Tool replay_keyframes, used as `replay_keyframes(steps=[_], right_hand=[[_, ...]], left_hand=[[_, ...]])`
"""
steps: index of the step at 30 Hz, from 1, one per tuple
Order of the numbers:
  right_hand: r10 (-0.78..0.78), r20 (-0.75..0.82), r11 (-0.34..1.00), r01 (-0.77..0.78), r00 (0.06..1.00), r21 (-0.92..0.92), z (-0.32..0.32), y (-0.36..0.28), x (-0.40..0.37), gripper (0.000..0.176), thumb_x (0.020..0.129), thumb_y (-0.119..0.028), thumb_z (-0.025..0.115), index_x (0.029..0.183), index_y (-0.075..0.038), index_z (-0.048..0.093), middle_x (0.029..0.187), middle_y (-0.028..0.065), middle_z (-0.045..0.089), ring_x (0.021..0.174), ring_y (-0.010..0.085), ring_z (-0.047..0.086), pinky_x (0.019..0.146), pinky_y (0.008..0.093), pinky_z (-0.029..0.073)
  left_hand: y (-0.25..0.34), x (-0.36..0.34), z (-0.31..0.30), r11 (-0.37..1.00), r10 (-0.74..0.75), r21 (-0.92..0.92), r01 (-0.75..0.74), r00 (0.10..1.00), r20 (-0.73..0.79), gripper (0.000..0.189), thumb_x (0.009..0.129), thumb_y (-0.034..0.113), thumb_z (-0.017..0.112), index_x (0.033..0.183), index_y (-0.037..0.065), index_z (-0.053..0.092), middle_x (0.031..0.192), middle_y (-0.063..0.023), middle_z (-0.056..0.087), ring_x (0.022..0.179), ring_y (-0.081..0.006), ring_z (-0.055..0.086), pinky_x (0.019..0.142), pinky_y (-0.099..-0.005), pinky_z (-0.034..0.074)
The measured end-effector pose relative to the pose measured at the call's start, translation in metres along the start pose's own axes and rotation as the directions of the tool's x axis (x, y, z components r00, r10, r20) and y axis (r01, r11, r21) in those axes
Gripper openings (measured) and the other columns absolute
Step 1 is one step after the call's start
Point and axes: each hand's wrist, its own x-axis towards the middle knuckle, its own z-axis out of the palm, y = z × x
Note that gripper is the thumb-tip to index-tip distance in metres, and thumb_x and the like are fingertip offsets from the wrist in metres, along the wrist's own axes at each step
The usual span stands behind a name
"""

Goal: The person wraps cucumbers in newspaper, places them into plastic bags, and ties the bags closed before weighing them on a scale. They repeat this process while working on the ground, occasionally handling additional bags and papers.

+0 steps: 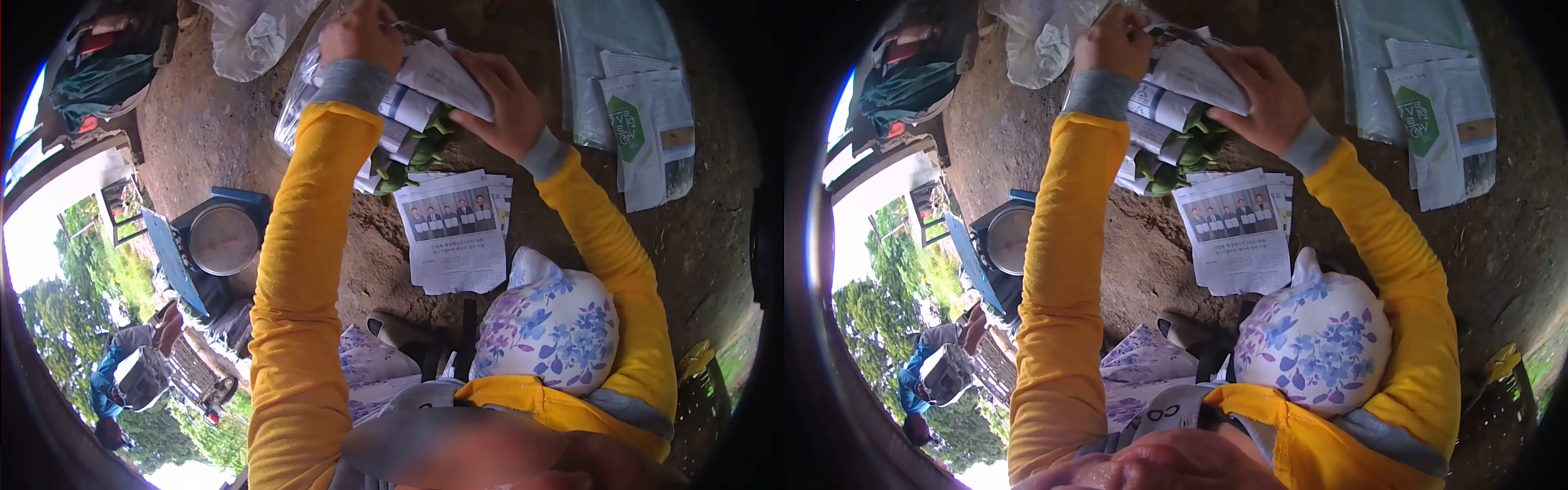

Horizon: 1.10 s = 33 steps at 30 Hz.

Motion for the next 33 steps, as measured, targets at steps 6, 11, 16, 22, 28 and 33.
replay_keyframes(steps=[6, 11, 16, 22, 28, 33], right_hand=[[0.040, 0.054, 0.999, -0.042, 0.998, 0.020, 0.002, -0.002, 0.005, 0.055, 0.067, -0.027, 0.071, 0.116, -0.010, 0.051, 0.100, 0.0105, 0.055, 0.085, 0.0268, 0.058, 0.071, 0.0335, 0.050], [0.092, 0.060, 0.991, -0.086, 0.994, -0.103, 0.015, -0.014, 0.027, 0.053, 0.067, -0.031, 0.071, 0.112, -0.010, 0.053, 0.095, 0.0080, 0.058, 0.081, 0.0262, 0.059, 0.068, 0.0344, 0.050], [0.142, 0.083, 0.974, -0.124, 0.986, -0.191, 0.026, -0.012, 0.035, 0.055, 0.068, -0.035, 0.070, 0.114, -0.010, 0.051, 0.097, 0.0071, 0.059, 0.086, 0.0251, 0.058, 0.071, 0.0358, 0.049], [0.090, -0.139, 0.996, -0.093, 0.986, -0.011, 0.024, 0.013, 0.008, 0.061, 0.072, -0.037, 0.067, 0.121, -0.008, 0.046, 0.109, 0.0132, 0.055, 0.098, 0.0276, 0.054, 0.083, 0.0348, 0.044], [0.491, -0.146, 0.859, -0.449, 0.859, 0.245, 0.003, 0.055, -0.048, 0.054, 0.080, -0.041, 0.058, 0.118, -0.004, 0.050, 0.114, 0.0167, 0.053, 0.104, 0.0291, 0.051, 0.090, 0.0341, 0.039], [0.579, 0.144, 0.786, -0.596, 0.803, 0.161, 0.014, 0.084, -0.062, 0.051, 0.080, -0.033, 0.060, 0.118, 0.000, 0.049, 0.115, 0.0191, 0.053, 0.108, 0.0267, 0.051, 0.091, 0.0324, 0.038]], left_hand=[[0.028, 0.002, -0.012, 1.000, 0.023, 0.003, -0.023, 1.000, 0.020, 0.005, 0.069, 0.007, 0.050, 0.075, 0.007, 0.050, 0.066, -0.0183, 0.056, 0.064, -0.0379, 0.055, 0.056, -0.0449, 0.042], [0.023, 0.002, -0.016, 0.999, 0.049, -0.018, -0.047, 0.996, 0.078, 0.005, 0.072, 0.010, 0.049, 0.076, 0.006, 0.050, 0.069, -0.0196, 0.056, 0.065, -0.0382, 0.055, 0.055, -0.0466, 0.041], [0.001, 0.005, 0.018, 0.987, 0.000, 0.160, 0.031, 0.982, -0.189, 0.018, 0.071, 0.015, 0.054, 0.085, 0.004, 0.060, 0.073, -0.0197, 0.059, 0.064, -0.0378, 0.056, 0.057, -0.0446, 0.043], [0.011, -0.080, -0.021, 0.944, -0.264, 0.192, 0.269, 0.963, -0.053, 0.047, 0.069, 0.035, 0.067, 0.097, 0.001, 0.052, 0.089, -0.0173, 0.058, 0.082, -0.0334, 0.058, 0.074, -0.0403, 0.047], [0.019, -0.103, -0.020, 0.860, -0.453, 0.264, 0.436, 0.891, 0.004, 0.036, 0.070, 0.032, 0.067, 0.087, 0.003, 0.052, 0.088, -0.0167, 0.060, 0.084, -0.0331, 0.058, 0.073, -0.0403, 0.046], [0.015, -0.109, -0.012, 0.909, -0.403, 0.070, 0.411, 0.909, -0.102, 0.025, 0.073, 0.024, 0.062, 0.088, 0.006, 0.053, 0.087, -0.0168, 0.060, 0.078, -0.0358, 0.059, 0.069, -0.0436, 0.046]])
